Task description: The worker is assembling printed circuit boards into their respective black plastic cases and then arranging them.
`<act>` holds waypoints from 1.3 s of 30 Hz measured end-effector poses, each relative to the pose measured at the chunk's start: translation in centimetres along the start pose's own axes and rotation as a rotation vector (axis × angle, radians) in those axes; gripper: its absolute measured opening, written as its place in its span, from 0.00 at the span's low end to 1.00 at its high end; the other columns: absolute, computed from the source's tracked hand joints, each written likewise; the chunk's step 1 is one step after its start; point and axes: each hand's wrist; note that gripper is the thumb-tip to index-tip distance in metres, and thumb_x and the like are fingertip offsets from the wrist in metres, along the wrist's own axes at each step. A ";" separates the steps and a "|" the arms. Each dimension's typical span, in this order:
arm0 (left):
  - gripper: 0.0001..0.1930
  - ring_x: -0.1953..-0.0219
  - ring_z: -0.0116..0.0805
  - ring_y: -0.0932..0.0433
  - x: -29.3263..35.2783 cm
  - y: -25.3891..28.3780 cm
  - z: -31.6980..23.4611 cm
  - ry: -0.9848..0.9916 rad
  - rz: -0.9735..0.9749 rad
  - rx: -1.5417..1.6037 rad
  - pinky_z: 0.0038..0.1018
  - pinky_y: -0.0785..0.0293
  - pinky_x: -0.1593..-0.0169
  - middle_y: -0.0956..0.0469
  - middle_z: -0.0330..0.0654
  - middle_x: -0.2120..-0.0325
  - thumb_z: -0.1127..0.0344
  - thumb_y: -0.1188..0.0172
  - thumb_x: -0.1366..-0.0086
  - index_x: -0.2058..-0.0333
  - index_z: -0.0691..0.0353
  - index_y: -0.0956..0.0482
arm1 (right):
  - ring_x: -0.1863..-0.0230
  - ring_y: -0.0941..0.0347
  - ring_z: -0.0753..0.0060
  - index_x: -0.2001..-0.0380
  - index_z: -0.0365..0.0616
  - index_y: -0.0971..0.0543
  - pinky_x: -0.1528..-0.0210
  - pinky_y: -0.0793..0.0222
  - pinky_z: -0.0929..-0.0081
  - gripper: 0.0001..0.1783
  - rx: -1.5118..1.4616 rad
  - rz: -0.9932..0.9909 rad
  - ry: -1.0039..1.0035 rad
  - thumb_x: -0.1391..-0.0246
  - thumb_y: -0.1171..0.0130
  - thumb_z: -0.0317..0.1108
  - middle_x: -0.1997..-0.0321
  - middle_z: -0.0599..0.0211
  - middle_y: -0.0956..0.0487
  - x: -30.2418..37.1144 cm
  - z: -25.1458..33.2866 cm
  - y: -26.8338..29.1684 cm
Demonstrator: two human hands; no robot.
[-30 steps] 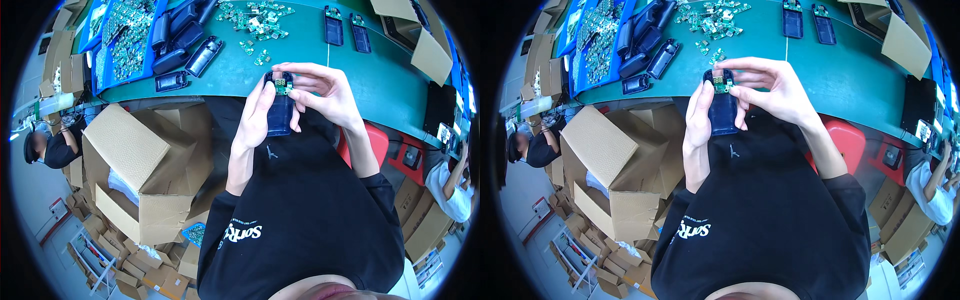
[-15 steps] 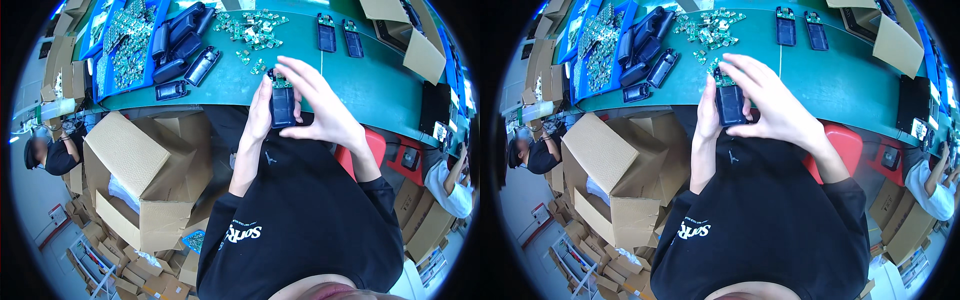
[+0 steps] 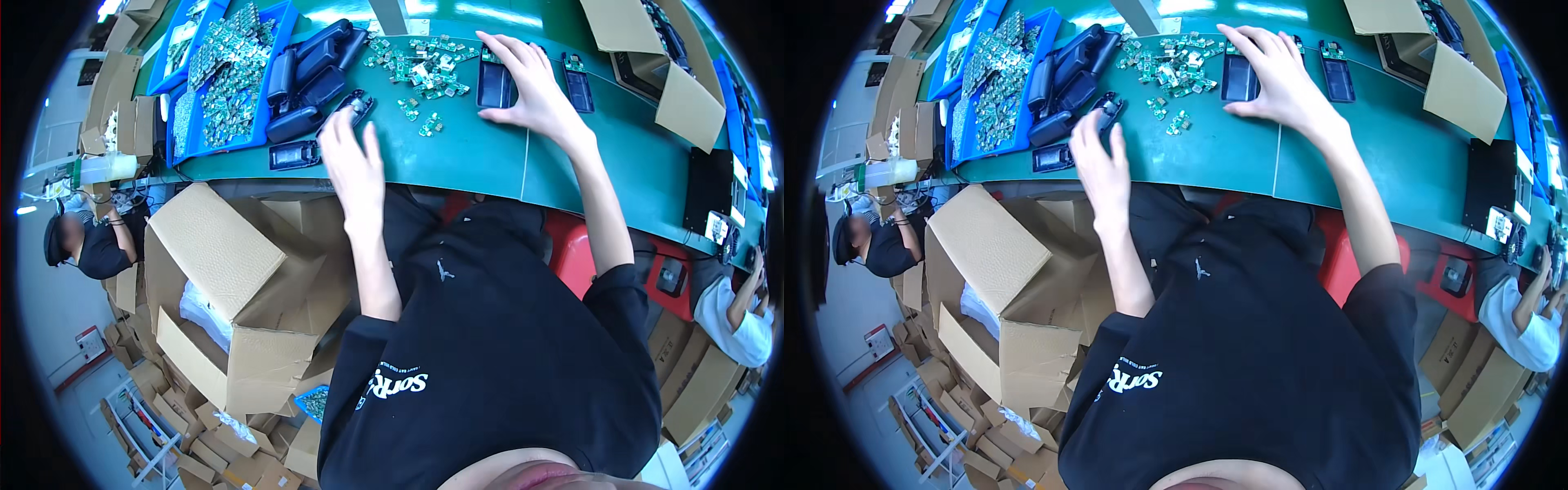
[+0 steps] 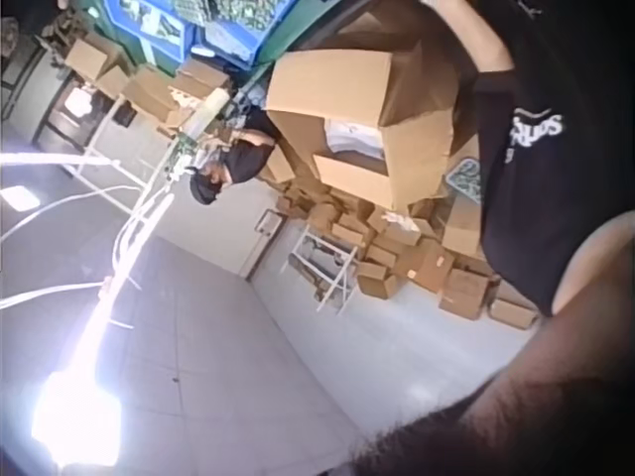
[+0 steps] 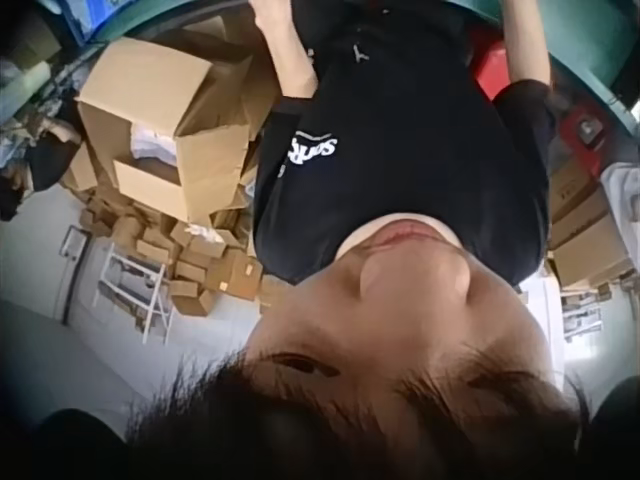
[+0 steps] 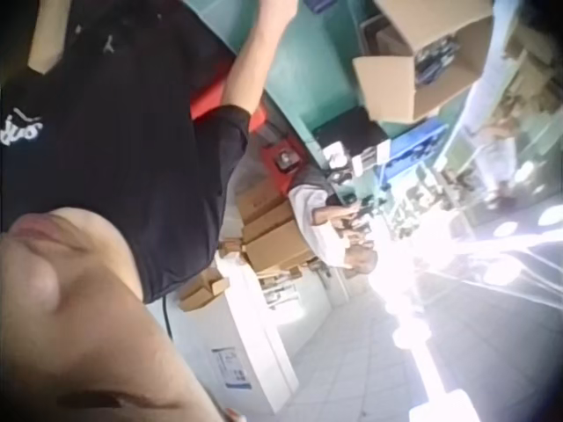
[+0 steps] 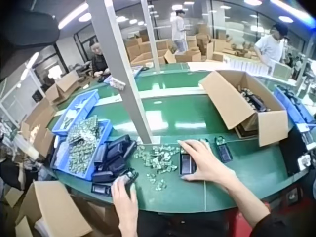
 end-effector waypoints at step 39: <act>0.08 0.53 0.50 0.26 12.5 -7.4 -2.2 -0.353 -0.215 0.102 0.38 0.30 0.54 0.23 0.49 0.57 0.68 0.46 0.34 0.59 0.62 0.24 | 0.77 0.27 0.64 0.73 0.47 0.25 0.75 0.34 0.68 0.09 -0.316 -0.335 -0.222 0.49 0.36 0.38 0.80 0.68 0.27 4.4 6.9 -8.2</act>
Point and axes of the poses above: each hand's wrist, its own x-axis away from the middle knuckle, its own y-axis out of the back of the hand, z = x × y
